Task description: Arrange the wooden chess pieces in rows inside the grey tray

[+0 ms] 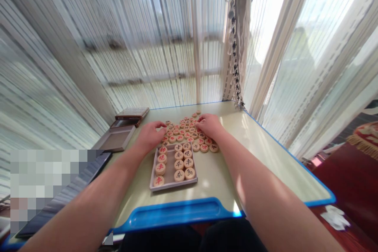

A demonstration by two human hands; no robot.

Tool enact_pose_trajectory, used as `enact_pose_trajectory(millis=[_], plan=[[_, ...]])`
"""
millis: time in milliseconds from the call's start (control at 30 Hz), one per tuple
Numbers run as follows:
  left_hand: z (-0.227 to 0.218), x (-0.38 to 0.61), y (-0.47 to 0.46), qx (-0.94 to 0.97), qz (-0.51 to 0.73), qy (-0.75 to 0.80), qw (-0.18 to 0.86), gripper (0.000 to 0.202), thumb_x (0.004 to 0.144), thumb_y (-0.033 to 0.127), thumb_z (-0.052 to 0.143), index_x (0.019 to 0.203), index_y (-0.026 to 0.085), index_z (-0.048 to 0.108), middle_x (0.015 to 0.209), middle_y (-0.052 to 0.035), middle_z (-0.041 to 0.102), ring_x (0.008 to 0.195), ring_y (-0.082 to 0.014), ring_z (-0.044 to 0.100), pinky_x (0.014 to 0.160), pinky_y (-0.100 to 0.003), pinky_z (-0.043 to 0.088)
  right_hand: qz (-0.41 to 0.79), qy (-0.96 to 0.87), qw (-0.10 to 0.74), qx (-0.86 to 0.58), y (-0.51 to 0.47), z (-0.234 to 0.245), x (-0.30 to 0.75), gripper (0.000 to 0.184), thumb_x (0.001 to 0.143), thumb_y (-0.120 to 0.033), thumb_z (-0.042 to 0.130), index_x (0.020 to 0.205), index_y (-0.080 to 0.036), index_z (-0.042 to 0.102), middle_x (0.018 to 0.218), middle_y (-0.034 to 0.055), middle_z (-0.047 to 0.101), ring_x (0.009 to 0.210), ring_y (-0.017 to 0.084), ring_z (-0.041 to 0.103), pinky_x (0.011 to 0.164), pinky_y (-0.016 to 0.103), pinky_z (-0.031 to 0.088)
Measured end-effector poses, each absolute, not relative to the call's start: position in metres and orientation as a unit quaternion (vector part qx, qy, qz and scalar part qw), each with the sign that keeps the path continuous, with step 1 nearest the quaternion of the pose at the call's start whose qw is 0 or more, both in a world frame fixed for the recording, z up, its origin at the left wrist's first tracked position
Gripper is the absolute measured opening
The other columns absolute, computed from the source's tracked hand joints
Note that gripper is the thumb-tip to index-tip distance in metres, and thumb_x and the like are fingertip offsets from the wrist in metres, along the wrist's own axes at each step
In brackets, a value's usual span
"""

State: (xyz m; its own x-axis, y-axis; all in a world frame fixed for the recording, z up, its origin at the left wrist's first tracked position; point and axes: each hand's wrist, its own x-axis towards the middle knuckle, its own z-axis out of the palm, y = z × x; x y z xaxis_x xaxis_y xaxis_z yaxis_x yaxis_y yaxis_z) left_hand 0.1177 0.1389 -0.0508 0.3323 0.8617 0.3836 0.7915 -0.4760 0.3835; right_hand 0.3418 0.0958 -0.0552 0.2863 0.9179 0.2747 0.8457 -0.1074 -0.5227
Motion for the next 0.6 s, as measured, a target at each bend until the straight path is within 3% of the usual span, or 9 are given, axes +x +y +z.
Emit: enact_pose_trajectory(millis=[100,200,333,600], plan=[[-0.05,0.12,0.135,0.821,0.304,0.479,0.063,0.023,0.075,0.026,0.051,0.089,0.019,0.068,0.095,-0.0056,0.068,0.087,-0.0204,0.062,0.085,-0.03,0.045,0.075,-0.589,0.378,-0.71,0.093,-0.052,0.336,0.025,0.07,-0.042,0.061,0.082,-0.02,0.066,0.083,0.0047,0.067,0.095,0.021,0.057,0.085,0.034,0.043],[-0.049,0.121,0.133,0.826,0.327,0.453,0.074,0.022,0.077,0.028,0.051,0.09,0.02,0.068,0.091,-0.0038,0.069,0.079,-0.0177,0.062,0.082,-0.029,0.047,0.178,-0.586,0.451,-0.649,0.091,-0.05,0.329,0.027,0.073,-0.04,0.06,0.089,-0.018,0.063,0.087,0.0045,0.067,0.081,0.016,0.06,0.073,0.028,0.048],[-0.049,0.12,0.134,0.826,0.334,0.447,0.084,0.021,0.077,0.026,0.052,0.086,0.018,0.068,0.088,-0.0042,0.069,0.077,-0.0173,0.062,0.08,-0.03,0.048,0.274,-0.552,0.484,-0.621,0.09,-0.05,0.322,0.031,0.073,-0.031,0.062,0.1,-0.016,0.062,0.088,0.0061,0.068,0.074,0.014,0.061,0.067,0.026,0.05],[-0.045,0.126,0.119,0.867,0.384,0.288,0.135,0.02,0.077,0.028,0.059,0.094,0.021,0.065,0.09,-0.0026,0.067,0.085,-0.0151,0.06,0.078,-0.028,0.049,0.512,-0.527,0.497,-0.46,0.083,-0.048,0.306,0.015,0.075,-0.023,0.062,0.088,-0.017,0.061,0.094,0.0057,0.067,0.086,0.012,0.063,0.082,0.025,0.05]])
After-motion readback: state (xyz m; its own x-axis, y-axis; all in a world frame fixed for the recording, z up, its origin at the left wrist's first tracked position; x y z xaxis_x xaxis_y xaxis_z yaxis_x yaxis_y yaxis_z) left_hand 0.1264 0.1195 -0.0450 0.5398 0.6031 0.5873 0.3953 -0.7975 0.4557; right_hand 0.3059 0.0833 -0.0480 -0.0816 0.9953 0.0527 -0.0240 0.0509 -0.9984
